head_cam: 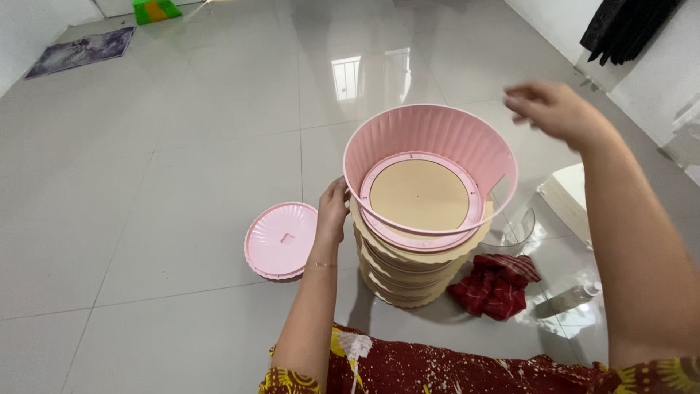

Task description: The person assembles a stack of pink plastic containers with beige lids and clear rings on the floor. They place rings and lids on each tier, then wipe the exterior with a red cloth.

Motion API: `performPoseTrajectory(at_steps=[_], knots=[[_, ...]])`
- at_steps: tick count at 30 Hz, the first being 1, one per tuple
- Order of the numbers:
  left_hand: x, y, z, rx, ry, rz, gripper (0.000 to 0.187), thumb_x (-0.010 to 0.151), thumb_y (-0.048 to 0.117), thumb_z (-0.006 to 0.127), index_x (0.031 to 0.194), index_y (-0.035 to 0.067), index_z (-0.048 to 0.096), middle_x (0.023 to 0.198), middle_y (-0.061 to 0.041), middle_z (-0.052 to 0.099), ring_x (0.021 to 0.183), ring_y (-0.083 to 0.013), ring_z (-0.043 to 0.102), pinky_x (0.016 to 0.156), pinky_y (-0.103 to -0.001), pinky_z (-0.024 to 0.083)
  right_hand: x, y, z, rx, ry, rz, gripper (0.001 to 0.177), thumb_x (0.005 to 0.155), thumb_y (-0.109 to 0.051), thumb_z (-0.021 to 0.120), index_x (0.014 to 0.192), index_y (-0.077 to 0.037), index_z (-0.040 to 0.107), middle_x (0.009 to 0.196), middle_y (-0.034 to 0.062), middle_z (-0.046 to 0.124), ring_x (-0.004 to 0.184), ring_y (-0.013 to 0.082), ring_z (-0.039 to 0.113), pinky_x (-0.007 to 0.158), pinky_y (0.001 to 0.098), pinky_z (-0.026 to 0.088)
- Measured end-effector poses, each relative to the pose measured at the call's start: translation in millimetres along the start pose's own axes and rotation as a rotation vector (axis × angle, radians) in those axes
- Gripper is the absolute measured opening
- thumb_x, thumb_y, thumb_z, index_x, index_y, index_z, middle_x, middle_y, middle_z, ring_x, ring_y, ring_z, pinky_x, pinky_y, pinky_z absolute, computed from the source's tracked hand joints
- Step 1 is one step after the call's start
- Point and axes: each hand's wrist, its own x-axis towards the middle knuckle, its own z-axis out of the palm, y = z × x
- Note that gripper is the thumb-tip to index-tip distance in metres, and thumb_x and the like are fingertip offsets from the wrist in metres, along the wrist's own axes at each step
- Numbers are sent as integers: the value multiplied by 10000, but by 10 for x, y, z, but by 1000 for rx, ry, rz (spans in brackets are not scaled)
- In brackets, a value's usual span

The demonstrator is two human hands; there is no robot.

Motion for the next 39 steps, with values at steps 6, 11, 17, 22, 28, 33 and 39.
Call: performPoseTrajectory(at_steps=[6, 11, 17, 22, 28, 33, 39], knots=[[-549, -36, 188, 38, 74, 210, 534, 1043, 343, 500, 1409, -46, 522, 1346, -184, 626, 1230, -261, 626, 1033, -367, 508, -326, 1314, 799, 405, -162, 187, 474, 1035, -300, 507, 1439, -53, 506, 1307, 197, 669, 1176, 301, 657, 1024, 415, 530], [-815, -173, 286, 303, 82, 402, 734, 999, 356, 613, 1533, -48, 312, 1528, -253, 420, 1403, -322, 445, 1142, -405, 369, -330, 2575, 1600, 508, -199, 232, 509, 980, -344, 605, 1388, -41, 581, 1271, 187, 677, 1147, 308, 665, 928, 447, 544], [-837, -320, 415, 201, 75, 304, 748, 989, 336, 593, 1554, -24, 259, 1536, -250, 433, 1416, -337, 444, 1156, -404, 366, -342, 3425, 2146, 99, 29, 147, 535, 912, -358, 719, 1357, -66, 665, 1303, 221, 677, 1151, 344, 696, 976, 448, 565], [-686, -270, 277, 344, 83, 287, 688, 1023, 316, 512, 1575, -15, 267, 1459, -227, 540, 1326, -293, 551, 1087, -364, 441, -348, 3359, 2496, -396, 92, 99, 531, 834, -324, 713, 1347, -200, 654, 1465, 74, 550, 1386, 302, 475, 1067, 671, 358], [-615, -222, 209, 264, 18, 197, 764, 996, 343, 566, 1575, -7, 211, 1452, -221, 541, 1319, -278, 551, 1061, -349, 457, -348, 3145, 2755, -546, -88, 26, 313, 923, -356, 651, 1199, -226, 721, 1273, 18, 681, 1351, 217, 521, 1161, 713, 161], [-686, -156, 167, 263, -55, 247, 770, 1014, 383, 523, 1590, -4, 189, 1552, -239, 418, 1436, -302, 431, 1151, -379, 366, -334, 3014, 2410, -338, -67, 76, 313, 935, -111, 536, 1135, -204, 758, 1126, 22, 792, 1187, 218, 681, 1236, 667, 115], [-756, 198, 48, 193, 209, 88, 625, 1005, 405, 425, 1540, 97, 333, 1528, -152, 417, 1360, -282, 453, 1079, -432, 387, -384, 2435, 803, 272, 177, -5, 261, 1022, -28, 439, 1162, -52, 657, 1176, 109, 723, 1124, 240, 668, 1069, 474, 484]])
